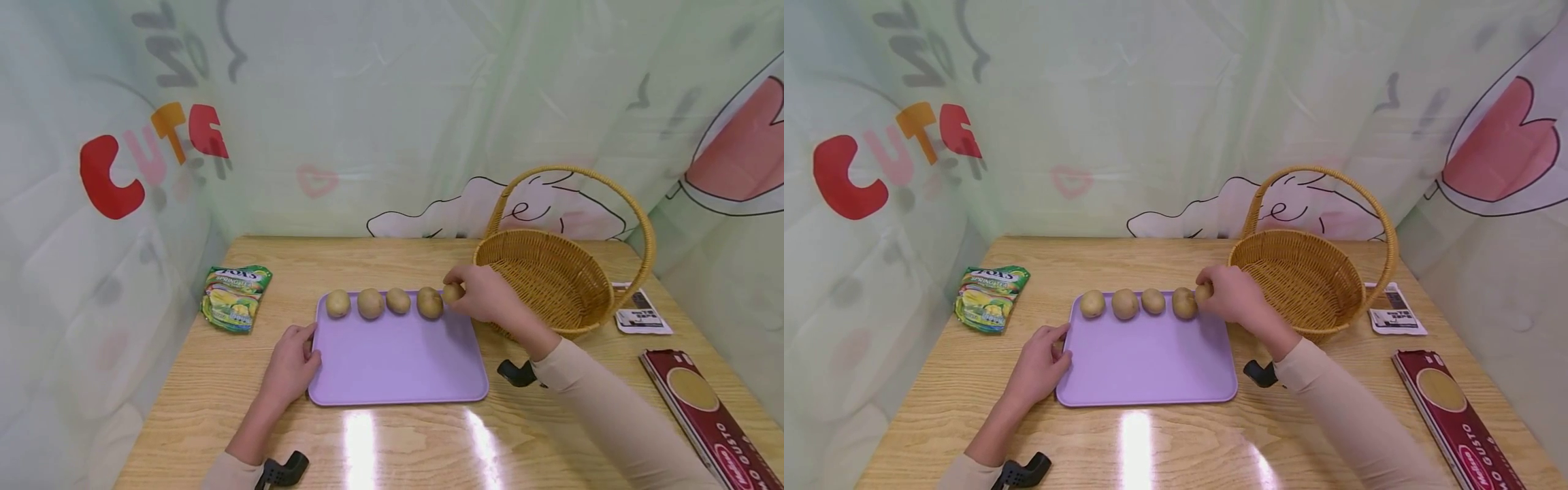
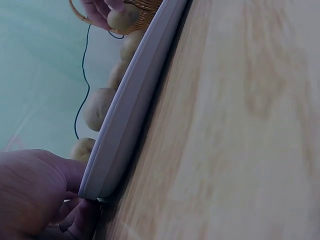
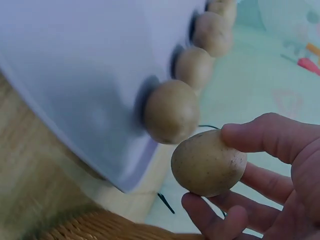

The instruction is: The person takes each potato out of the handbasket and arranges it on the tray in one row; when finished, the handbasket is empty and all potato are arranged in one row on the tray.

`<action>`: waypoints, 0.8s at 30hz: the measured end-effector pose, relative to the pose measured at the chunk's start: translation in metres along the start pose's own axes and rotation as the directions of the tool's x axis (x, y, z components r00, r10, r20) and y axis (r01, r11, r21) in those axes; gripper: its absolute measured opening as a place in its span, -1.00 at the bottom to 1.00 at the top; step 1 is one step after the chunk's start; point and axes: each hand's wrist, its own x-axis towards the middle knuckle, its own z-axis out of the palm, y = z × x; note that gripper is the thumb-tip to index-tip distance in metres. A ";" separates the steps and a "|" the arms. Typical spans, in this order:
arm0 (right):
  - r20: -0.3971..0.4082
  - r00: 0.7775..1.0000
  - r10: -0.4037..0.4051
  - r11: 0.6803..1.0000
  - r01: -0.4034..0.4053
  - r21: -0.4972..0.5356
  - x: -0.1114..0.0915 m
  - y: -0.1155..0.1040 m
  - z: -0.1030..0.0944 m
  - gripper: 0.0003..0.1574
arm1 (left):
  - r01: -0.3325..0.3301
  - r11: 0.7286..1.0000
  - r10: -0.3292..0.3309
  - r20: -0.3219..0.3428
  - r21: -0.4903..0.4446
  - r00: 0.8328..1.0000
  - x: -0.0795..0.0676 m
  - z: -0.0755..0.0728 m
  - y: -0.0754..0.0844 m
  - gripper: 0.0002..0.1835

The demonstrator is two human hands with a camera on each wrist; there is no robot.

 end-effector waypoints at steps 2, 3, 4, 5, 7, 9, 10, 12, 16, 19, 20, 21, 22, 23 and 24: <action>0.001 1.000 0.012 1.000 -0.012 -0.026 0.000 -0.001 0.006 -0.62 | 0.009 1.000 -0.009 0.002 -0.003 1.000 0.000 0.000 0.001 -0.48; -0.002 1.000 0.015 0.999 -0.015 -0.040 0.000 -0.001 0.008 -0.63 | 0.010 1.000 -0.010 0.001 -0.004 1.000 0.000 -0.001 0.001 -0.48; -0.004 1.000 0.015 0.999 -0.015 -0.049 0.000 -0.002 0.011 -0.64 | 0.010 1.000 -0.010 0.000 -0.004 1.000 -0.001 -0.001 0.001 -0.48; -0.011 1.000 0.016 0.998 -0.017 -0.064 0.001 -0.002 0.013 -0.65 | 0.009 1.000 -0.009 -0.002 -0.004 1.000 -0.001 -0.001 0.002 -0.48; -0.025 0.999 0.030 0.996 -0.032 -0.086 0.001 -0.002 0.017 -0.64 | 0.005 1.000 -0.005 -0.007 -0.001 1.000 -0.001 -0.001 0.001 -0.48; -0.029 0.998 0.048 0.994 -0.051 -0.096 0.001 -0.003 0.020 -0.62 | 0.001 1.000 -0.001 -0.012 0.000 1.000 -0.001 -0.001 0.001 -0.49; -0.029 0.998 0.057 0.993 -0.060 -0.101 0.002 -0.003 0.022 -0.62 | -0.003 1.000 0.003 -0.015 0.000 1.000 -0.001 -0.001 0.001 -0.49; -0.025 0.997 0.079 0.990 -0.082 -0.113 0.002 -0.004 0.025 -0.62 | -0.010 1.000 0.010 -0.020 0.004 1.000 -0.001 -0.001 0.000 -0.49; -0.021 0.996 0.092 0.986 -0.094 -0.139 0.003 -0.005 0.030 -0.66 | -0.026 1.000 0.027 -0.025 0.012 0.999 0.000 0.000 -0.001 -0.49; -0.020 0.995 0.098 0.986 -0.100 -0.134 0.005 -0.004 0.034 -0.65 | -0.024 1.000 0.024 -0.021 0.008 0.999 0.000 0.000 -0.002 -0.48; -0.016 0.994 0.104 0.986 -0.105 -0.128 0.006 -0.004 0.036 -0.65 | -0.020 1.000 0.020 -0.018 0.004 1.000 0.000 0.000 -0.002 -0.48; -0.012 0.994 0.110 0.986 -0.111 -0.123 0.007 -0.004 0.037 -0.66 | -0.016 1.000 0.016 -0.015 0.000 1.000 -0.001 0.000 -0.002 -0.48; -0.008 0.994 0.109 0.987 -0.109 -0.119 0.008 -0.004 0.038 -0.66 | -0.011 1.000 0.011 -0.011 -0.003 1.000 0.000 0.000 -0.002 -0.48; -0.002 0.994 0.111 0.987 -0.110 -0.116 0.009 -0.004 0.039 -0.66 | -0.005 1.000 0.005 -0.006 -0.006 1.000 0.000 0.000 -0.002 -0.48; 0.002 0.994 0.108 0.988 -0.107 -0.115 0.010 -0.004 0.040 -0.66 | -0.004 1.000 0.004 -0.003 -0.007 1.000 0.000 0.000 -0.002 -0.48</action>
